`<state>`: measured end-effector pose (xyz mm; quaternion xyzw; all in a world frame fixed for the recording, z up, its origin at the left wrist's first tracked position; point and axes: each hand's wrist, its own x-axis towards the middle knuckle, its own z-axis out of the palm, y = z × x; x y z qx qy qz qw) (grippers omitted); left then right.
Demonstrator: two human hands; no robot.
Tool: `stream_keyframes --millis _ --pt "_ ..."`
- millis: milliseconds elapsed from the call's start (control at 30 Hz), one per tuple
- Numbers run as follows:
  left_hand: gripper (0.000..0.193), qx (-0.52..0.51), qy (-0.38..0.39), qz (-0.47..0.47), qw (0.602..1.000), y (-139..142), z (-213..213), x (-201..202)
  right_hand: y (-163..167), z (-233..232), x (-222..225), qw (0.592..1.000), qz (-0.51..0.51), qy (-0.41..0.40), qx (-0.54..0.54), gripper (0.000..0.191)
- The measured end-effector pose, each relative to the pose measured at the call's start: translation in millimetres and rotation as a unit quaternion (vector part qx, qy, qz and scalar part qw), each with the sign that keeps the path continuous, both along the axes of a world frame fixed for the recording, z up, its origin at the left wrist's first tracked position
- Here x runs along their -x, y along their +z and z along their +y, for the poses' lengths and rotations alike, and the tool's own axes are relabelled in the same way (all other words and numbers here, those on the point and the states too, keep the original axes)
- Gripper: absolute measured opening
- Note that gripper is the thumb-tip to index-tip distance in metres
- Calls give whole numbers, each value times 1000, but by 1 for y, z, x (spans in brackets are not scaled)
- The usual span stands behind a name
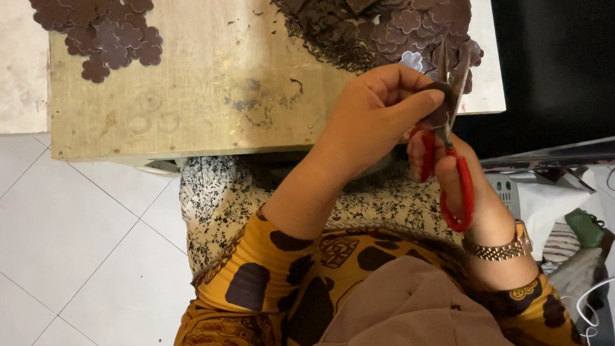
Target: The person uses red-handled scissors to cut dark brown material into flower-like shapes. They hold the material with one hand and cut with the other, placing finished pieces on a wooden board.
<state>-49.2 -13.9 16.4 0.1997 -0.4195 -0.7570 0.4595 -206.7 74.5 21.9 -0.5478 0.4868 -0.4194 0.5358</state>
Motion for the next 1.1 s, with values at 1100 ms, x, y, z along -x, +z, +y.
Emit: stream_keyframes --millis 1100 --pt "13 13 6 -35 999 -5 -2 -2 -14 2 3 1000 -11 -8 14 83"
